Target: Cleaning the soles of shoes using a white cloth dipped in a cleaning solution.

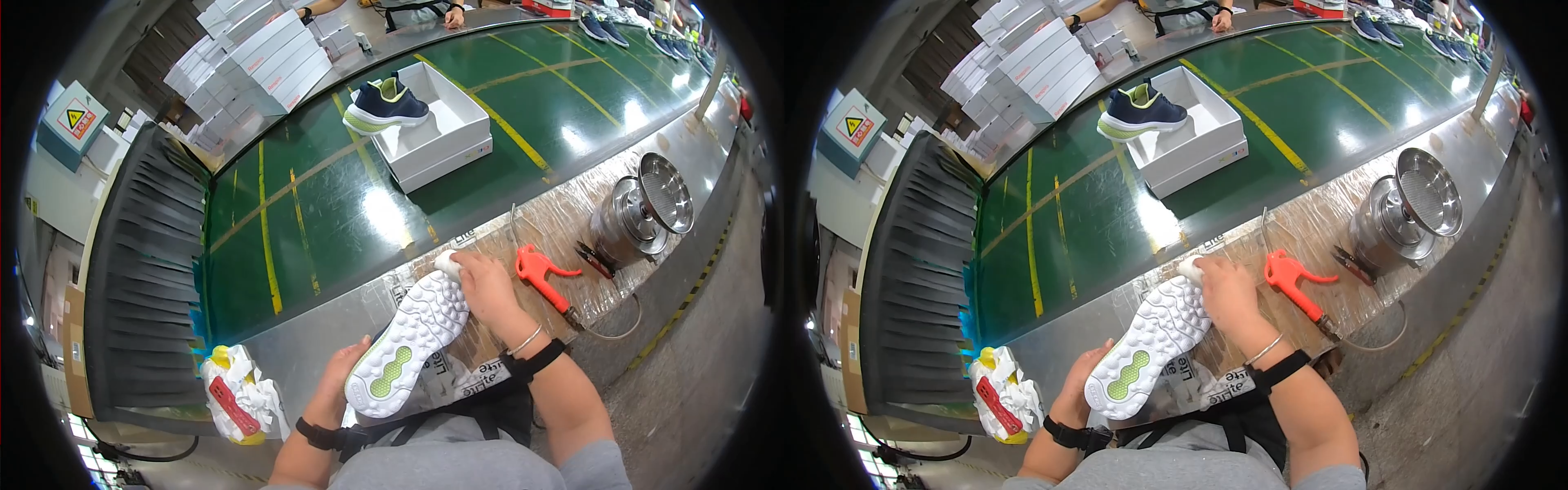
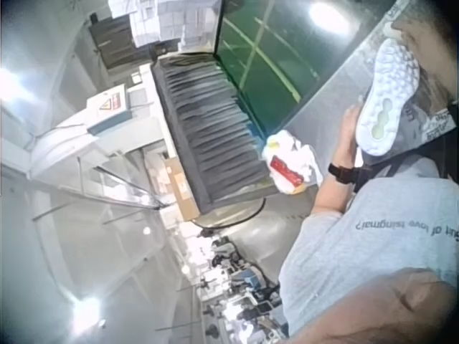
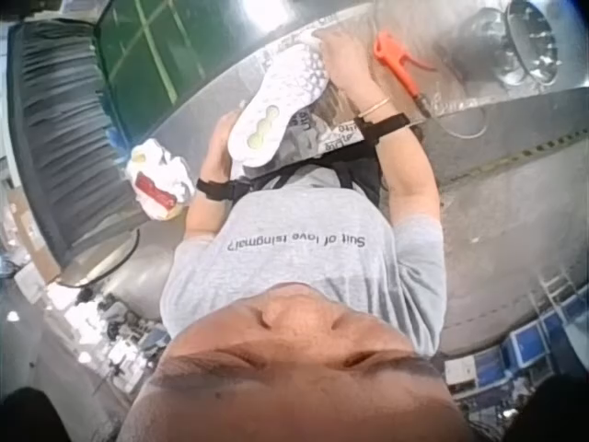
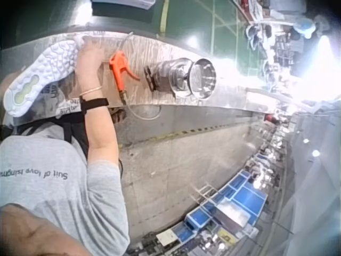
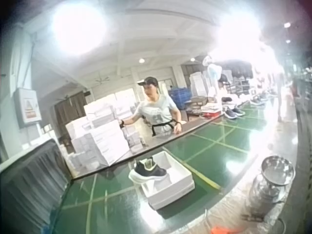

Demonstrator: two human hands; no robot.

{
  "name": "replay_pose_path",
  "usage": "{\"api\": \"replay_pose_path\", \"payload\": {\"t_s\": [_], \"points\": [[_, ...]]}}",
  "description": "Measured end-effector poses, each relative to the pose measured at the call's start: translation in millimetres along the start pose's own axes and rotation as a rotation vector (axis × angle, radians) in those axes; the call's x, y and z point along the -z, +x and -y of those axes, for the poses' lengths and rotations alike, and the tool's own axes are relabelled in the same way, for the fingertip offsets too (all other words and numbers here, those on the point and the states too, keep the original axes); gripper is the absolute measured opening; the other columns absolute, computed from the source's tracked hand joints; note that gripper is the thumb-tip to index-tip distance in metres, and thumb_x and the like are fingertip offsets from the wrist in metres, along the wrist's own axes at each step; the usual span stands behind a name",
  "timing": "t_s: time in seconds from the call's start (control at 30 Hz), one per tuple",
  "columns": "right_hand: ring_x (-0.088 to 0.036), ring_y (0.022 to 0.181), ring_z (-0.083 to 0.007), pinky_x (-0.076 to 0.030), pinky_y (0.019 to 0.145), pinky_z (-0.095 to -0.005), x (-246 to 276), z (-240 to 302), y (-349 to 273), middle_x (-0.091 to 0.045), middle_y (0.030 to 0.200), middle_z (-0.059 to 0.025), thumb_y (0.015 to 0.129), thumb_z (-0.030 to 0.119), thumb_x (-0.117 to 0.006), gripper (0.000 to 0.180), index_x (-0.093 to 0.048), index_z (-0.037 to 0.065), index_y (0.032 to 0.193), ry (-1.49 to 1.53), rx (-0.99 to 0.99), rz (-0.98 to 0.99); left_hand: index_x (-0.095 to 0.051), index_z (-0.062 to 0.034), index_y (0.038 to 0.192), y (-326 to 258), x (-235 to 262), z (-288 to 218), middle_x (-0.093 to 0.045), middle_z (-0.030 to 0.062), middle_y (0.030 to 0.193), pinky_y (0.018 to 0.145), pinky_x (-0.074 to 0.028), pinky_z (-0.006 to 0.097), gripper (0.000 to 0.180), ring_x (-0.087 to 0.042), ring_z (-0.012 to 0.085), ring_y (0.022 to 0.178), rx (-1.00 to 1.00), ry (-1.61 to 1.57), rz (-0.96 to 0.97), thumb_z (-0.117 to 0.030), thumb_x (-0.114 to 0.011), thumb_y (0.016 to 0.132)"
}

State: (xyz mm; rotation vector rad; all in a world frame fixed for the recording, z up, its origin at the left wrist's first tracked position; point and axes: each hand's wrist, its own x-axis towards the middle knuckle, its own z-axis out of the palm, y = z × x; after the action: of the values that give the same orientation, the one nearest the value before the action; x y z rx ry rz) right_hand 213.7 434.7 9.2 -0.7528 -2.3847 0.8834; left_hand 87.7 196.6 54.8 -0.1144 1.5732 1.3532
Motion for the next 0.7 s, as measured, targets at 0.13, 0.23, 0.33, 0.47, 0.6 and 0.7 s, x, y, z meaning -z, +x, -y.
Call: {"api": "replay_pose_path", "payload": {"t_s": [0.13, 0.23, 0.33, 0.47, 0.6, 0.7], "points": [[-0.053, 0.094, -0.0311, -0.042, 0.082, -0.0386, 3, 51, -11, -0.057, 0.109, -0.0117, 0.074, 0.001, -0.053, 0.036, -0.057, 0.009, 0.11, -0.039, 0.182, -0.098, -0.063, 0.003, 0.091, -9, -5, -2, -0.067, 0.0107, 0.083, 0.063, -0.051, 0.026, 0.033, -0.064, 0.0154, 0.068, -0.011, 0.03, -0.022, -0.028, -0.052, 0.091], [-0.053, 0.094, -0.0288, -0.043, 0.079, -0.0389, 14, 99, -32, -0.056, 0.11, -0.0111, 0.07, 0.005, -0.055, 0.041, -0.057, 0.011, 0.111, 0.055, 0.392, 0.023, -0.063, 0.0033, 0.092, -8, -3, 0, -0.066, 0.0105, 0.083, 0.063, -0.052, 0.027, 0.032, -0.064, 0.0158, 0.069, -0.07, 0.044, -0.005, -0.027, -0.052, 0.091], [-0.054, 0.094, -0.0284, -0.044, 0.078, -0.0382, 14, 123, -66, -0.056, 0.11, -0.0111, 0.072, 0.008, -0.054, 0.04, -0.057, 0.011, 0.112, 0.115, 0.598, 0.083, -0.063, 0.0034, 0.093, 6, 18, 7, -0.066, 0.0107, 0.083, 0.064, -0.052, 0.027, 0.031, -0.064, 0.0157, 0.07, -0.06, -0.164, 0.178, -0.025, -0.053, 0.09], [-0.052, 0.099, -0.0287, -0.043, 0.081, -0.039, 20, 81, -65, -0.053, 0.113, -0.0123, 0.07, 0.007, -0.056, 0.046, -0.052, 0.01, 0.116, 0.024, 0.491, -0.009, -0.062, 0.0037, 0.093, 4, 7, 8, -0.066, 0.0112, 0.083, 0.061, -0.052, 0.027, 0.032, -0.064, 0.0162, 0.07, -0.103, -0.131, 0.089, -0.027, -0.054, 0.09], [-0.051, 0.1, -0.0342, -0.041, 0.086, -0.043, 4, 7, -34, -0.054, 0.112, -0.0158, 0.076, 0.0, -0.05, 0.038, -0.054, 0.006, 0.114, 0.103, 0.106, -0.158, -0.062, 0.005, 0.095, 5, 5, 5, -0.066, 0.0112, 0.083, 0.06, -0.051, 0.027, 0.038, -0.063, 0.015, 0.068, -0.039, 0.028, -0.02, -0.032, -0.055, 0.09], [-0.051, 0.101, -0.0352, -0.04, 0.089, -0.042, -7, -15, -26, -0.055, 0.109, -0.0172, 0.078, -0.001, -0.048, 0.035, -0.055, 0.004, 0.112, 0.176, -0.106, -0.089, -0.062, 0.0054, 0.095, 6, 2, 1, -0.066, 0.0114, 0.084, 0.061, -0.05, 0.027, 0.039, -0.063, 0.0146, 0.07, -0.061, 0.057, 0.002, -0.033, -0.055, 0.09]]}}
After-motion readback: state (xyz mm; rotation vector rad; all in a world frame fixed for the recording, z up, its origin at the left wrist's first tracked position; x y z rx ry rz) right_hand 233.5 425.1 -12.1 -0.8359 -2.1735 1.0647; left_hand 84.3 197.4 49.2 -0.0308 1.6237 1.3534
